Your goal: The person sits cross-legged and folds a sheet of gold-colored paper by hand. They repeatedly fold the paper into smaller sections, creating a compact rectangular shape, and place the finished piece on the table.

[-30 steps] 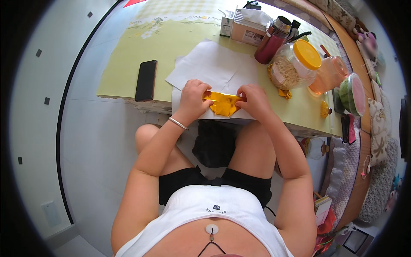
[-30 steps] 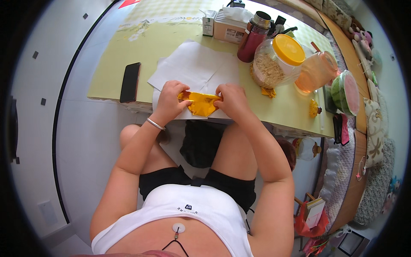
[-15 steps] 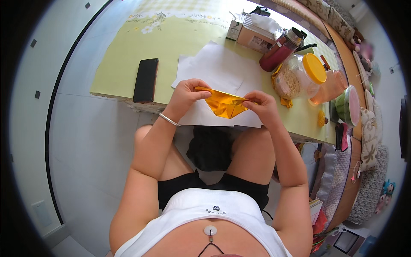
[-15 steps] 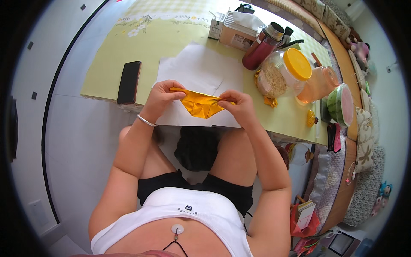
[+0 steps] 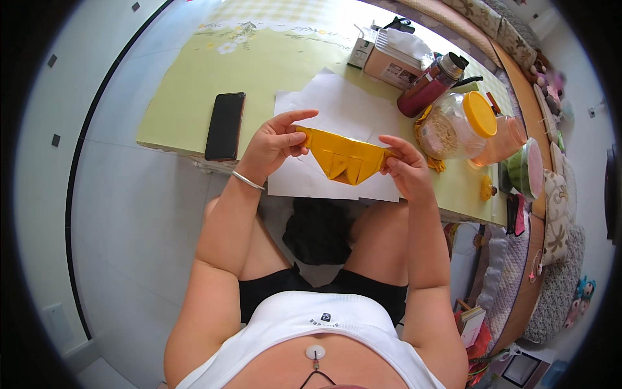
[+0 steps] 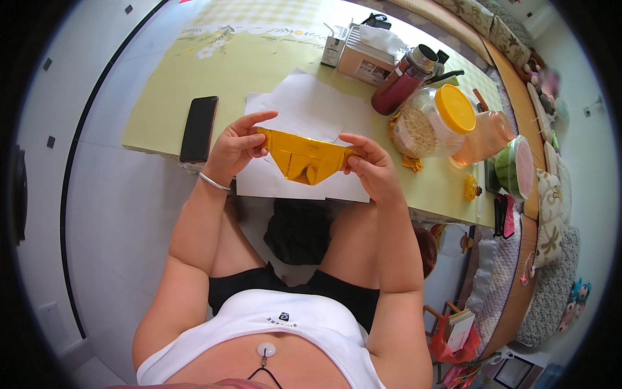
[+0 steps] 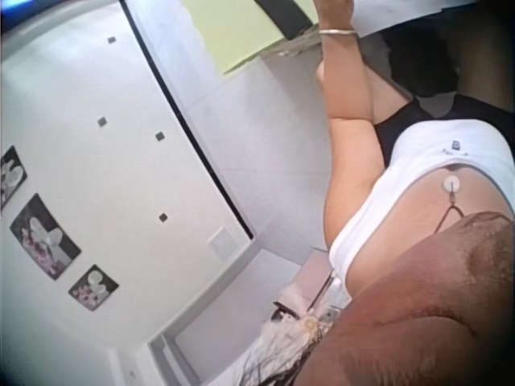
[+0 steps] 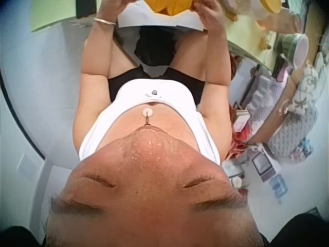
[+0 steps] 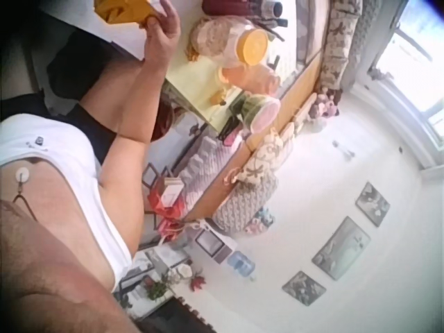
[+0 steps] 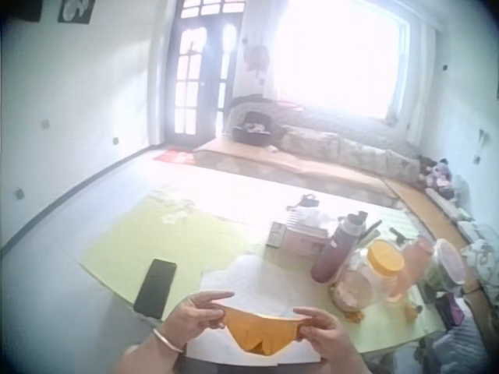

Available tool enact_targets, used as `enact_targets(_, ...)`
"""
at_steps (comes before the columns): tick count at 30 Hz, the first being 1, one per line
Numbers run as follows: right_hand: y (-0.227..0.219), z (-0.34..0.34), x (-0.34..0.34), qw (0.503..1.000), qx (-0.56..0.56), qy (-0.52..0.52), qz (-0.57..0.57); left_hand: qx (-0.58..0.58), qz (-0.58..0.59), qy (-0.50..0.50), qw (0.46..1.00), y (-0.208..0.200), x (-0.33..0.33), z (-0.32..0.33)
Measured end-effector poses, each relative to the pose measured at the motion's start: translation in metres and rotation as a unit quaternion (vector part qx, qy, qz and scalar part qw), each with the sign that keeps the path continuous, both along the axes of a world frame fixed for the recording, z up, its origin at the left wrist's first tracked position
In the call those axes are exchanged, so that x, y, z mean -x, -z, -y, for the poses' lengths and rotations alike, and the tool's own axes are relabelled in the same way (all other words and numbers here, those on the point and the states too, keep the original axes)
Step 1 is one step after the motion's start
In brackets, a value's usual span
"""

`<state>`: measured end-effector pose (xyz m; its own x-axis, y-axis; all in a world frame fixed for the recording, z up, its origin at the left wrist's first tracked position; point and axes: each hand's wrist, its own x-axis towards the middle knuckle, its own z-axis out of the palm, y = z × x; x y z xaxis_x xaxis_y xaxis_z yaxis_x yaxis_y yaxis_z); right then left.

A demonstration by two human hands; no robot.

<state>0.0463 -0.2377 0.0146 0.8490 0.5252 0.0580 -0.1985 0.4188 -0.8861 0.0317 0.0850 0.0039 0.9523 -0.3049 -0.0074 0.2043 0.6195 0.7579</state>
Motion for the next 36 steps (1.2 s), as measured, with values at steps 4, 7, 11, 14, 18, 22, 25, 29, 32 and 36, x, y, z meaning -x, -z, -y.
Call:
enact_targets(4,0.003,0.01,-0.001,0.991,0.125,0.023,0.032,-0.091,0.018,-0.008,0.996,0.005,-0.003,-0.008)
enact_targets(7,0.008,0.009,-0.001,0.977,0.179,0.085,0.073,-0.197,0.08,-0.092,0.973,0.011,-0.005,-0.004)
enact_targets(11,0.01,0.007,0.005,0.892,0.36,0.188,0.2,-0.264,0.179,-0.205,0.925,0.012,-0.002,0.008)
enact_targets(14,0.01,-0.003,0.01,0.923,0.274,0.239,0.126,-0.281,0.142,-0.24,0.918,0.0,0.005,0.016)
enact_targets(18,0.008,-0.017,0.006,0.936,0.2,0.272,0.098,-0.266,0.096,-0.226,0.932,-0.001,0.006,0.015)
enact_targets(22,0.013,-0.029,-0.004,0.942,0.166,0.272,0.102,-0.27,0.084,-0.238,0.929,0.006,0.002,0.01)
enact_targets(25,0.02,-0.037,-0.007,0.937,0.175,0.283,0.111,-0.284,0.085,-0.246,0.923,0.008,0.001,0.007)
enact_targets(29,0.034,-0.039,-0.007,0.925,0.202,0.296,0.125,-0.291,0.09,-0.24,0.922,0.013,0.003,0.006)
enact_targets(32,0.037,-0.036,-0.01,0.941,0.162,0.283,0.095,-0.296,0.057,-0.228,0.926,0.012,0.002,0.007)
enact_targets(36,0.035,-0.034,-0.009,0.945,0.095,0.297,0.097,-0.303,0.031,-0.226,0.925,0.009,0.001,0.017)
